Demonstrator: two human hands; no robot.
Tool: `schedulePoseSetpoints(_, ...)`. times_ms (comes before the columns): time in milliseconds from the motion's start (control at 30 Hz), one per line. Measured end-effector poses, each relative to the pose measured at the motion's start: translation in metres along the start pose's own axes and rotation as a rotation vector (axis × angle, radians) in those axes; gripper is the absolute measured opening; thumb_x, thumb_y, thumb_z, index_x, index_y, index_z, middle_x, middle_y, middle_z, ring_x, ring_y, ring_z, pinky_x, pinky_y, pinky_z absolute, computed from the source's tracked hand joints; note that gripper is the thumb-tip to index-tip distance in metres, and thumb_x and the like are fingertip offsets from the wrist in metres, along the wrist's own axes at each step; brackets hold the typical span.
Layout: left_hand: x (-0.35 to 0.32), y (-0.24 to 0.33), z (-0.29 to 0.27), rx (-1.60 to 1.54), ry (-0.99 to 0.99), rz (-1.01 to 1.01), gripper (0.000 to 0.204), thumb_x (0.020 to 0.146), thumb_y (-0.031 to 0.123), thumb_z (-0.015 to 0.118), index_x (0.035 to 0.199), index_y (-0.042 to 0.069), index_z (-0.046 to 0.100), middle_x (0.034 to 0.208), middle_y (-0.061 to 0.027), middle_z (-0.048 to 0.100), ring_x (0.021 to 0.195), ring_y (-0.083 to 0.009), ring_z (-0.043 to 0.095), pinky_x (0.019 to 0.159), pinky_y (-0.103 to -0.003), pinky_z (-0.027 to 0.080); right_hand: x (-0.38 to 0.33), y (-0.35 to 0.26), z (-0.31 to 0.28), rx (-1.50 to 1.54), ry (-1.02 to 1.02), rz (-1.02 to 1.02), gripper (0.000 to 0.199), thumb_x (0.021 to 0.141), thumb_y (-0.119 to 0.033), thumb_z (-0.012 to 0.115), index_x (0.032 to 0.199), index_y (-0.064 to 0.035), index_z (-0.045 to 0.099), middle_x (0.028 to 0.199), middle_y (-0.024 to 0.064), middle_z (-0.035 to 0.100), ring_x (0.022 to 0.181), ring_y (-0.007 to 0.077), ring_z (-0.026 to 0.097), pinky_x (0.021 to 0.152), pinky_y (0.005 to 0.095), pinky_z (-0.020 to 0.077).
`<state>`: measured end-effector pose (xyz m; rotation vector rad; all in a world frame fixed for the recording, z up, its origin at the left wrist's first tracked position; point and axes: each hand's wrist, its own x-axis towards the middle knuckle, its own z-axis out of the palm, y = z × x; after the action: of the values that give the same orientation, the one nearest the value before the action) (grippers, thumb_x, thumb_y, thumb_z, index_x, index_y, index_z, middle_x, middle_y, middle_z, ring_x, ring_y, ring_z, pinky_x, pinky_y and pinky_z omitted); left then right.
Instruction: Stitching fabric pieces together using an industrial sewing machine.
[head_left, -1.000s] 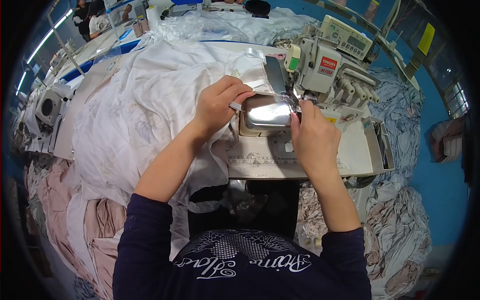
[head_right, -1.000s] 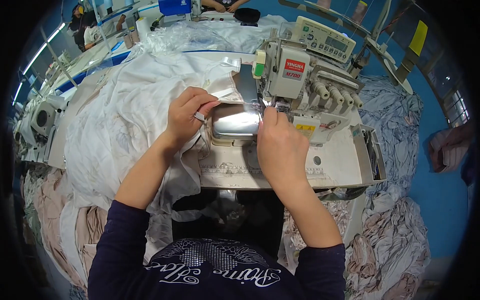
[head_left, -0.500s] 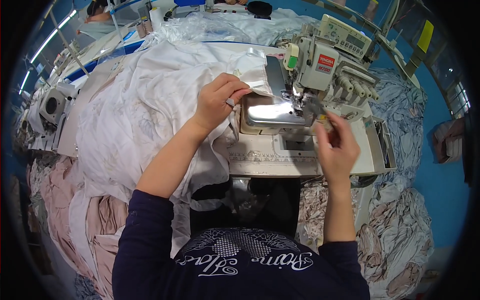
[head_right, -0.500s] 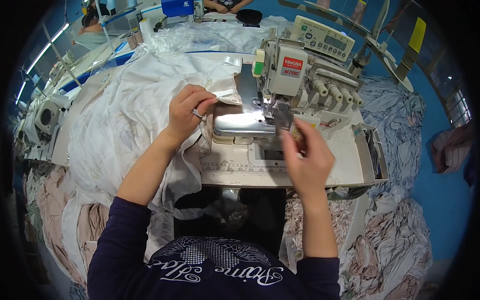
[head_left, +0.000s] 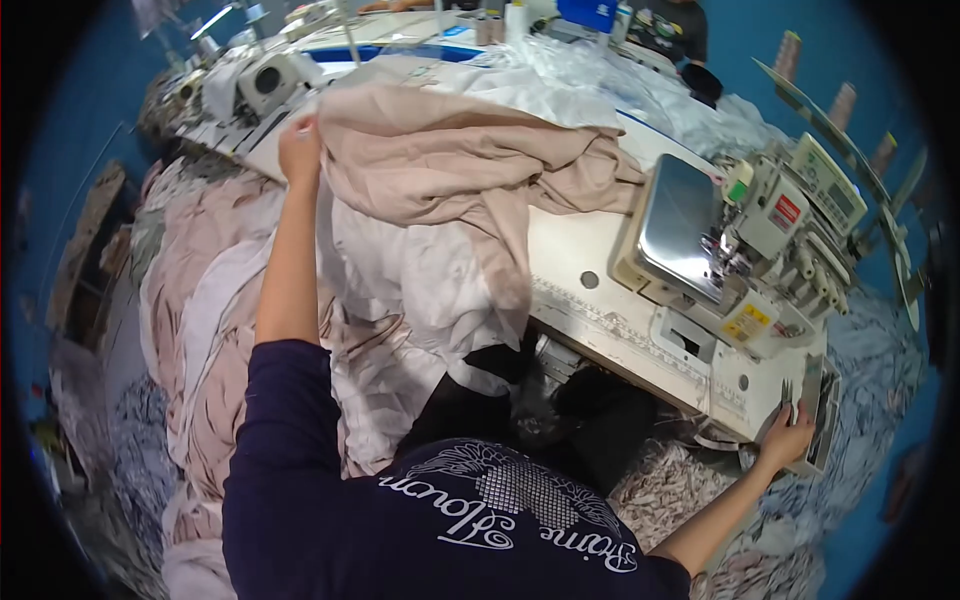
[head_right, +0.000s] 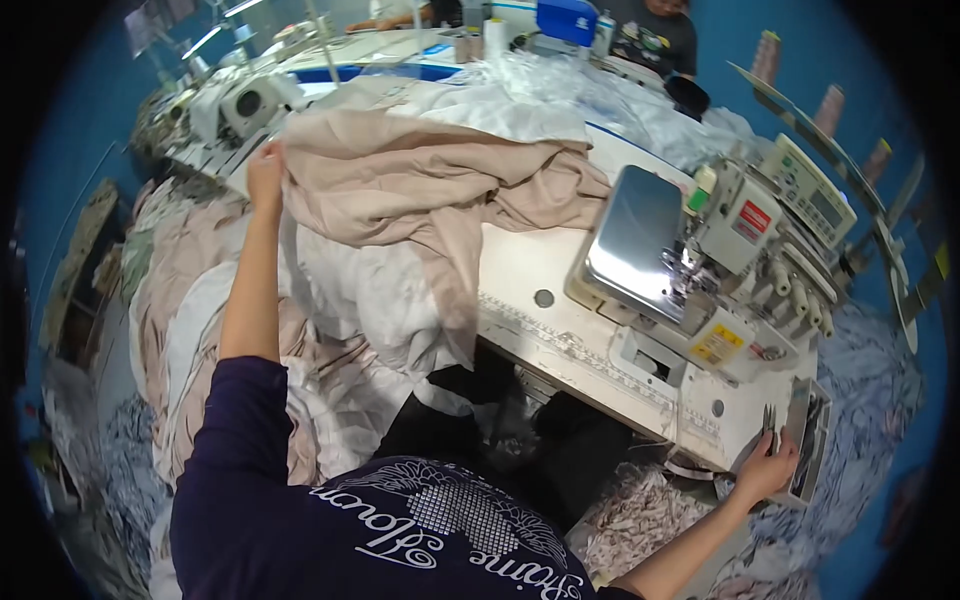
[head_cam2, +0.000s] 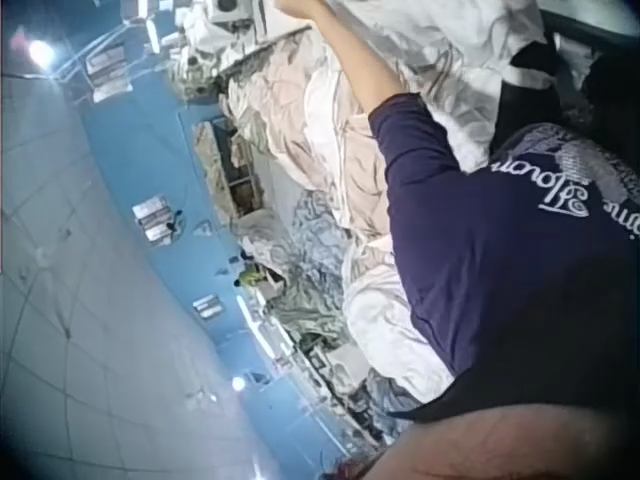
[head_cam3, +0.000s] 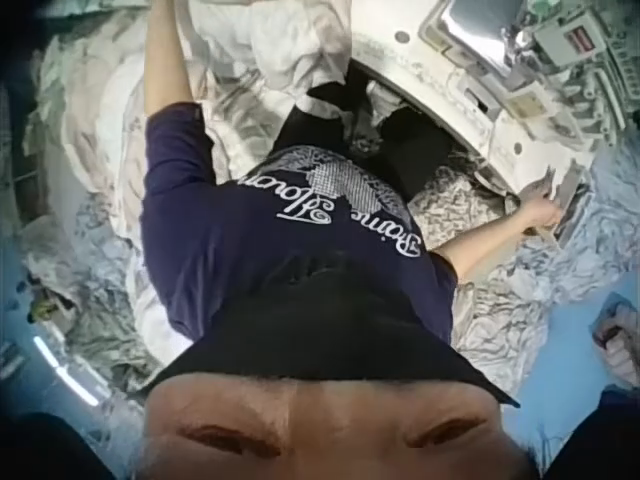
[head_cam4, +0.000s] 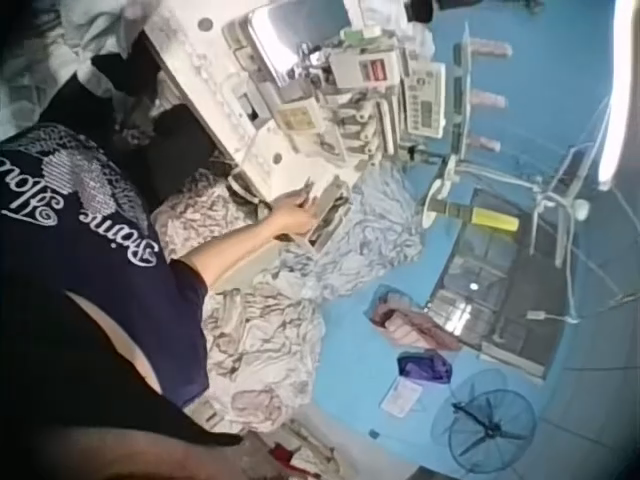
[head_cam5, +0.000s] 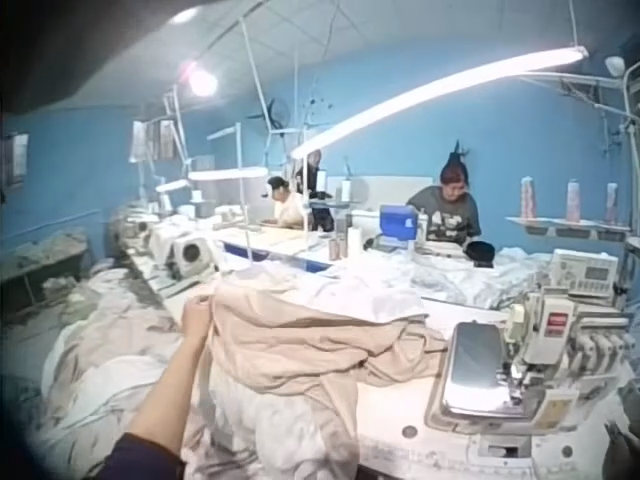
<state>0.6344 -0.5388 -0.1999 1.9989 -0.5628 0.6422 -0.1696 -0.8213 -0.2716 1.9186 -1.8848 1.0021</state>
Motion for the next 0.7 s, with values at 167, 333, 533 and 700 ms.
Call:
schedulePoseSetpoints(167, -0.064, -0.018, 0.017, 0.406, -0.302, -0.028, 0.061, 0.075, 0.054, 0.058, 0.109, 0.004, 0.060, 0.109, -0.0205, 0.060, 0.102, -0.0357, 0.057, 0.086, -0.044, 0.044, -0.052, -0.182, -0.038, 0.782, -0.268, -0.186, 0.016, 0.084, -0.012, 0.060, 0.096, -0.0005, 0.060, 0.091, 0.0054, 0.059, 0.080, 0.0151, 0.054, 0.074, 0.0278, 0.0442)
schedulePoseSetpoints(333, -0.108, 0.033, 0.011, 0.229, -0.480, 0.001, 0.041, 0.081, 0.032, 0.055, 0.109, 0.002, 0.057, 0.101, -0.0219, 0.062, 0.097, -0.0369, 0.058, 0.085, -0.044, 0.045, -0.112, -0.331, -0.033, 1.248, -1.036, -0.377, 0.081, 0.074, -0.014, 0.073, 0.137, 0.0021, 0.025, 0.136, 0.0207, 0.036, 0.122, 0.0273, 0.043, 0.100, 0.0347, 0.0364)
schedulePoseSetpoints(533, -0.236, 0.120, -0.020, -0.228, -0.710, 0.211, 0.036, 0.081, 0.023, 0.055, 0.105, -0.003, 0.054, 0.096, -0.0264, 0.059, 0.096, -0.0406, 0.055, 0.083, -0.043, 0.043, -0.128, -0.428, -0.018, 1.496, -1.332, -0.035, 0.064, 0.077, -0.025, 0.073, 0.124, 0.0074, 0.043, 0.120, 0.0132, 0.053, 0.107, 0.0209, 0.052, 0.092, 0.0299, 0.0416)
schedulePoseSetpoints(700, -0.285, 0.144, -0.064, -0.473, -0.608, 0.246, 0.080, 0.058, 0.043, 0.077, 0.117, -0.004, 0.048, 0.097, -0.0228, 0.057, 0.093, -0.0350, 0.056, 0.084, -0.040, 0.043, -0.156, -0.416, -0.026, 1.655, -1.096, 0.077, 0.041, 0.078, -0.017, 0.071, 0.111, 0.0025, 0.057, 0.107, 0.0093, 0.060, 0.094, 0.0161, 0.058, 0.078, 0.0274, 0.0480)
